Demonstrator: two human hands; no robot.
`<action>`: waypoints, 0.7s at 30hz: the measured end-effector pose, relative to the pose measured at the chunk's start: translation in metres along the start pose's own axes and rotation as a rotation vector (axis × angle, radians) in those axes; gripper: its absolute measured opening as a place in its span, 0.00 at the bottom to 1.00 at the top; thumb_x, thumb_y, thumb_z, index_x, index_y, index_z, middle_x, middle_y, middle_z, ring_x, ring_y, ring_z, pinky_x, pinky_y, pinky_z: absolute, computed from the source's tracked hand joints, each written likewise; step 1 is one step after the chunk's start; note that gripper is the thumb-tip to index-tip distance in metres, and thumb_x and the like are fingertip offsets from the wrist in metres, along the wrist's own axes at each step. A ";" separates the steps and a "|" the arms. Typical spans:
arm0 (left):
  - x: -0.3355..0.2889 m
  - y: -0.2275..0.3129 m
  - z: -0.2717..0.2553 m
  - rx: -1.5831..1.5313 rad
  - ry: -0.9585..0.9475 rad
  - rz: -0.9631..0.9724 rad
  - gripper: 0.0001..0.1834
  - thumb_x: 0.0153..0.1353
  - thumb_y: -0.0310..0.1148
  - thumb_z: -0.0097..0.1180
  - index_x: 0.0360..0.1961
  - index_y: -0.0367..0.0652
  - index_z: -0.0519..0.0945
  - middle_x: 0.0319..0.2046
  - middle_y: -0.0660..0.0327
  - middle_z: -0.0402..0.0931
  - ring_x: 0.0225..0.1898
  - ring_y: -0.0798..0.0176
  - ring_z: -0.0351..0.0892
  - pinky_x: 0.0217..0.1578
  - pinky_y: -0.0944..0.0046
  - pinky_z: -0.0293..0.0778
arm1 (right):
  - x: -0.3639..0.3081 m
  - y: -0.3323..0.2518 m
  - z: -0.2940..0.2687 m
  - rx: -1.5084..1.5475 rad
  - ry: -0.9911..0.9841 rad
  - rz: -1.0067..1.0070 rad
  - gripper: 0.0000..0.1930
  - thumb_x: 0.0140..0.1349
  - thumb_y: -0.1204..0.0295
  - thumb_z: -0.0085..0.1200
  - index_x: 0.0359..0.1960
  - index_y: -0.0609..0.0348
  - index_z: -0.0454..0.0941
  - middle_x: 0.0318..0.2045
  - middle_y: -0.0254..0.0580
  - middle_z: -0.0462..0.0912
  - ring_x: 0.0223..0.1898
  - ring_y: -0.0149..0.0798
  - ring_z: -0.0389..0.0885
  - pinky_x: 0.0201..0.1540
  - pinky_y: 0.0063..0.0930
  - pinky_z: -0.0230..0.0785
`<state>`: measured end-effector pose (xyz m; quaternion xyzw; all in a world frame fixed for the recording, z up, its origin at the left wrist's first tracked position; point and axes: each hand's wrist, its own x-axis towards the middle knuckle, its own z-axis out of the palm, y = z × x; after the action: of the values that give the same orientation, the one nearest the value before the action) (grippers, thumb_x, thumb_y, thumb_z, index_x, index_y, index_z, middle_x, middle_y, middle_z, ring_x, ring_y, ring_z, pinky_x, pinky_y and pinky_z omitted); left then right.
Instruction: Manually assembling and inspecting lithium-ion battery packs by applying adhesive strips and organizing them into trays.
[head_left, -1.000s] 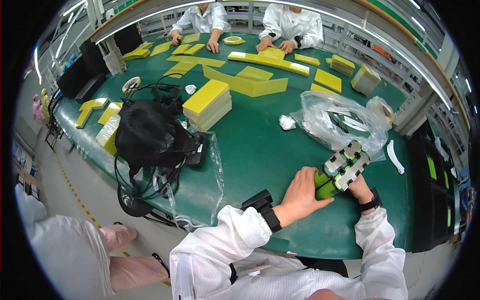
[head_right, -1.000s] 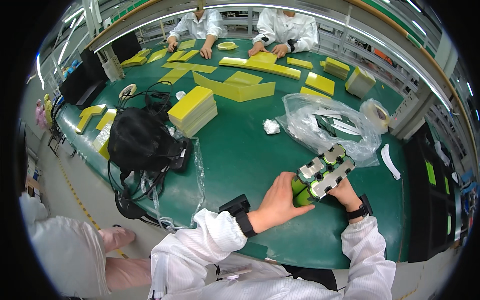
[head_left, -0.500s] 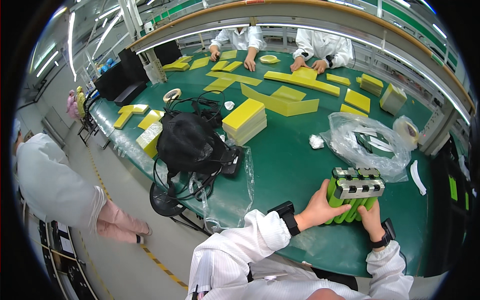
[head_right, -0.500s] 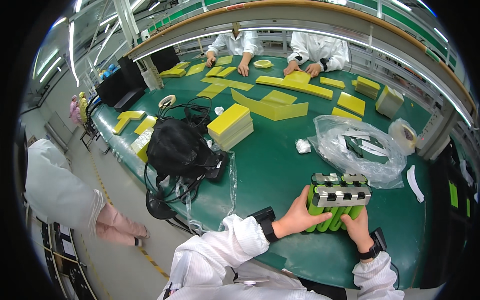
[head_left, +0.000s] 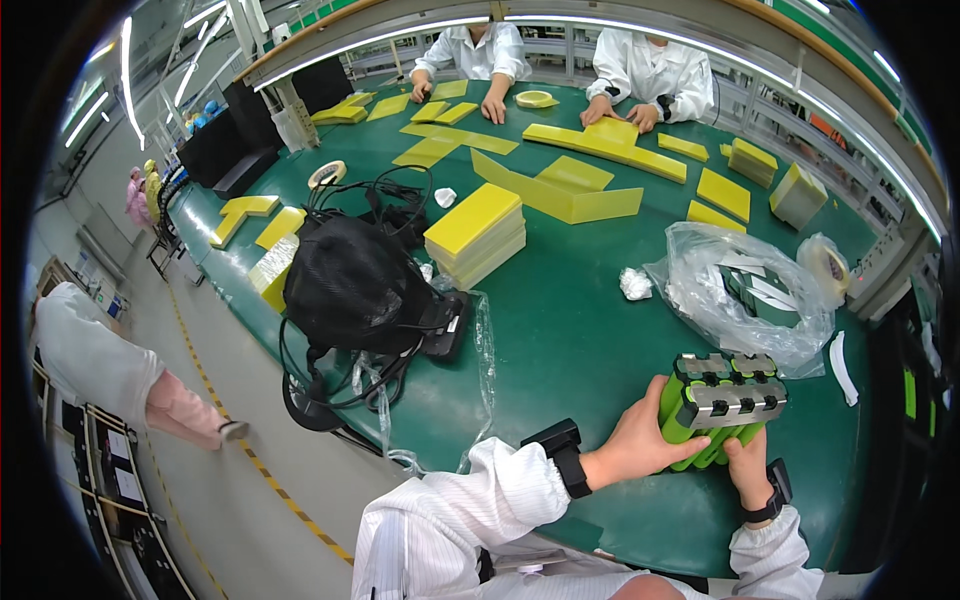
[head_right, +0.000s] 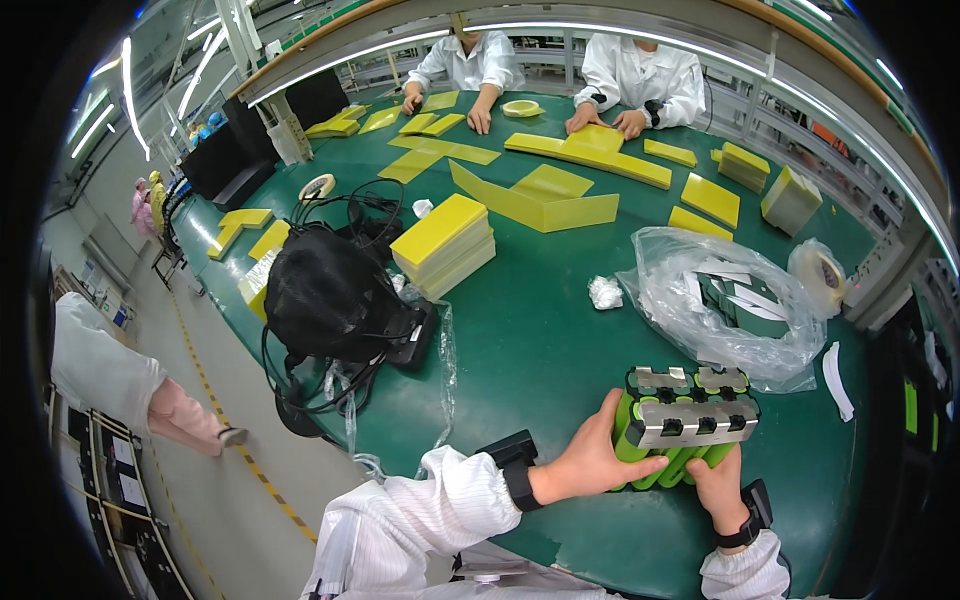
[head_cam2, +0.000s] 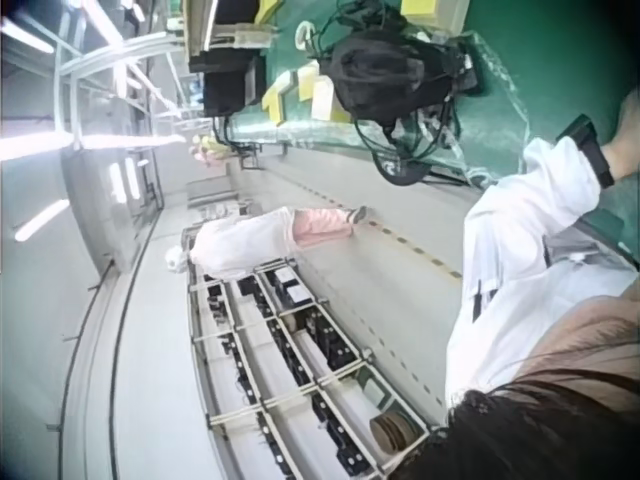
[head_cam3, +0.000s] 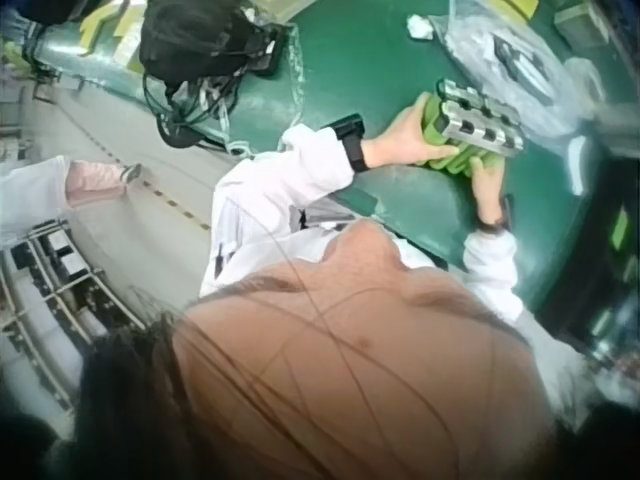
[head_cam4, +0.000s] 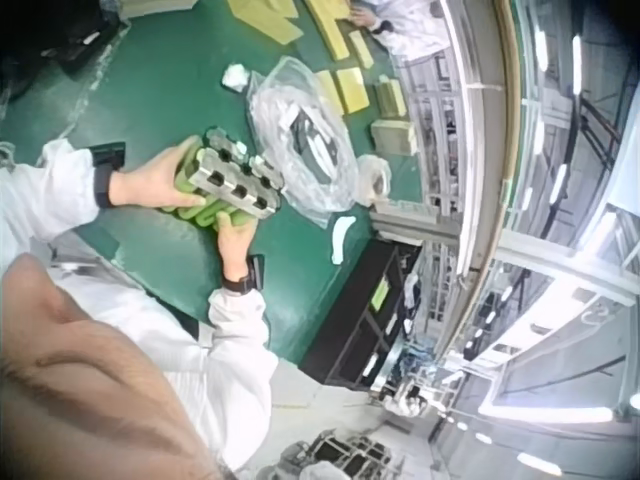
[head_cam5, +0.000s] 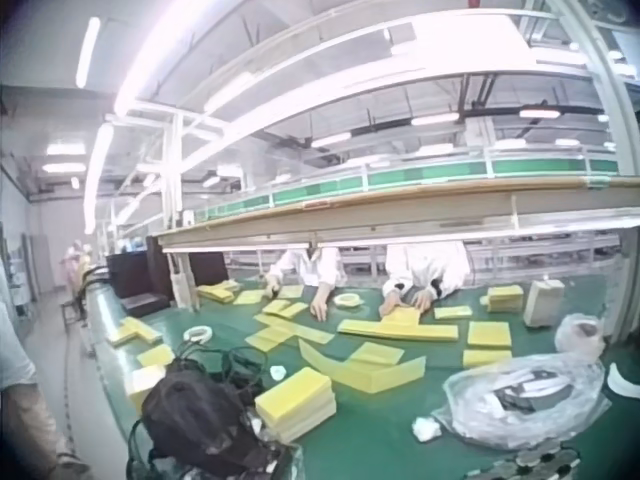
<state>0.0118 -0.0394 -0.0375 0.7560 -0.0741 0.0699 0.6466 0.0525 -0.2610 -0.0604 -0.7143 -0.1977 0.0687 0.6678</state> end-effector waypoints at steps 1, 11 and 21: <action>0.000 0.002 0.000 0.010 0.024 0.018 0.44 0.47 0.45 0.69 0.55 0.33 0.56 0.47 0.42 0.72 0.49 0.44 0.75 0.48 0.55 0.71 | -0.001 0.002 -0.001 -0.009 0.001 0.007 0.40 0.51 0.47 0.64 0.56 0.64 0.62 0.49 0.40 0.73 0.49 0.34 0.73 0.51 0.30 0.66; 0.006 0.007 -0.011 -0.098 -0.052 -0.138 0.45 0.47 0.45 0.69 0.55 0.30 0.55 0.46 0.44 0.74 0.46 0.48 0.77 0.47 0.57 0.72 | -0.009 0.018 -0.006 0.021 0.020 0.132 0.46 0.51 0.44 0.61 0.62 0.62 0.55 0.55 0.42 0.68 0.55 0.37 0.68 0.56 0.34 0.62; 0.006 0.011 -0.011 -0.115 -0.108 -0.219 0.43 0.47 0.45 0.69 0.54 0.35 0.56 0.42 0.45 0.72 0.42 0.46 0.77 0.41 0.55 0.73 | -0.026 0.027 -0.024 0.086 0.027 0.248 0.47 0.48 0.46 0.65 0.61 0.60 0.54 0.54 0.41 0.69 0.54 0.37 0.69 0.56 0.35 0.63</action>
<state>0.0156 -0.0299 -0.0239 0.7238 -0.0299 -0.0462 0.6878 0.0422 -0.2935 -0.0890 -0.7049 -0.0960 0.1495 0.6867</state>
